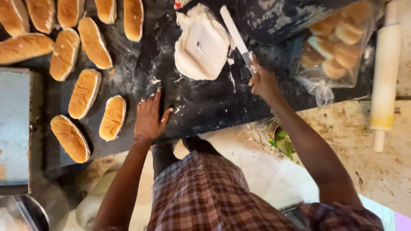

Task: The person scoops a white creamy filling from a bucket onto a countertop and then spreads it onto sliced bread buns using a metal spatula. The filled buns are placed on a metal tray.

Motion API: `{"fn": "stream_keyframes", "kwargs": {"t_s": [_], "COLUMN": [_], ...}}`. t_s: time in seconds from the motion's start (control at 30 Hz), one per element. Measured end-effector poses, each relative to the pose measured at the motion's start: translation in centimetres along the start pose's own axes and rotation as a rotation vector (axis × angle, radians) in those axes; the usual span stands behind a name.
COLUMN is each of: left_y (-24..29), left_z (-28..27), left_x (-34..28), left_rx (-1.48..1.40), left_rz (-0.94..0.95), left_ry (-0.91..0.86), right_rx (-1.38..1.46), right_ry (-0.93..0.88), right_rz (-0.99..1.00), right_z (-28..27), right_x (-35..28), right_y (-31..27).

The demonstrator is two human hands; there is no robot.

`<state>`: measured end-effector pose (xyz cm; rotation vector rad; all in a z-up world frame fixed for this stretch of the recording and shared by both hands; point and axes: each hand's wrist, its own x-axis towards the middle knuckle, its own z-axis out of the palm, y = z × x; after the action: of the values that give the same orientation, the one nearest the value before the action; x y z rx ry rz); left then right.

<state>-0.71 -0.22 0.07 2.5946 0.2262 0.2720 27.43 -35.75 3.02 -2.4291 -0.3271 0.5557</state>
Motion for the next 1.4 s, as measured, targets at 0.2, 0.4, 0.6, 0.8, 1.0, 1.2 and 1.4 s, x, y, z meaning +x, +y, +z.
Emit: {"fn": "stream_keyframes", "kwargs": {"t_s": [0.2, 0.4, 0.6, 0.8, 1.0, 1.2, 1.4], "left_y": [0.2, -0.6, -1.5, -1.7, -1.1, -0.7, -0.2], "left_z": [-1.0, -0.2, -0.5, -0.2, -0.6, 0.4, 0.6], "left_x": [0.1, -0.6, -1.0, -1.3, -1.0, -0.7, 0.4], "left_rx": [-0.009, -0.106, -0.28, -0.293, -0.242, -0.034, 0.083], "left_rz": [-0.008, 0.041, 0.068, 0.028, 0.034, 0.025, 0.014], "left_ry": [-0.036, 0.047, 0.101, 0.088, 0.08, 0.044, 0.026], "right_rx": [-0.153, 0.053, 0.627, 0.034, -0.706, -0.239, -0.182], "right_ry": [0.191, 0.046, -0.188, 0.296, 0.366, 0.239, 0.213], "right_rz": [-0.169, 0.148, 0.34, -0.267, -0.324, -0.263, -0.406], "right_z": [5.4, 15.9, 10.2, 6.2, 10.2, 4.4, 3.2], "right_x": [-0.7, -12.4, -16.7, -12.8, -12.1, -10.0, 6.0], "right_y": [2.3, -6.1, -16.8, -16.3, -12.6, -7.2, -2.5]}}
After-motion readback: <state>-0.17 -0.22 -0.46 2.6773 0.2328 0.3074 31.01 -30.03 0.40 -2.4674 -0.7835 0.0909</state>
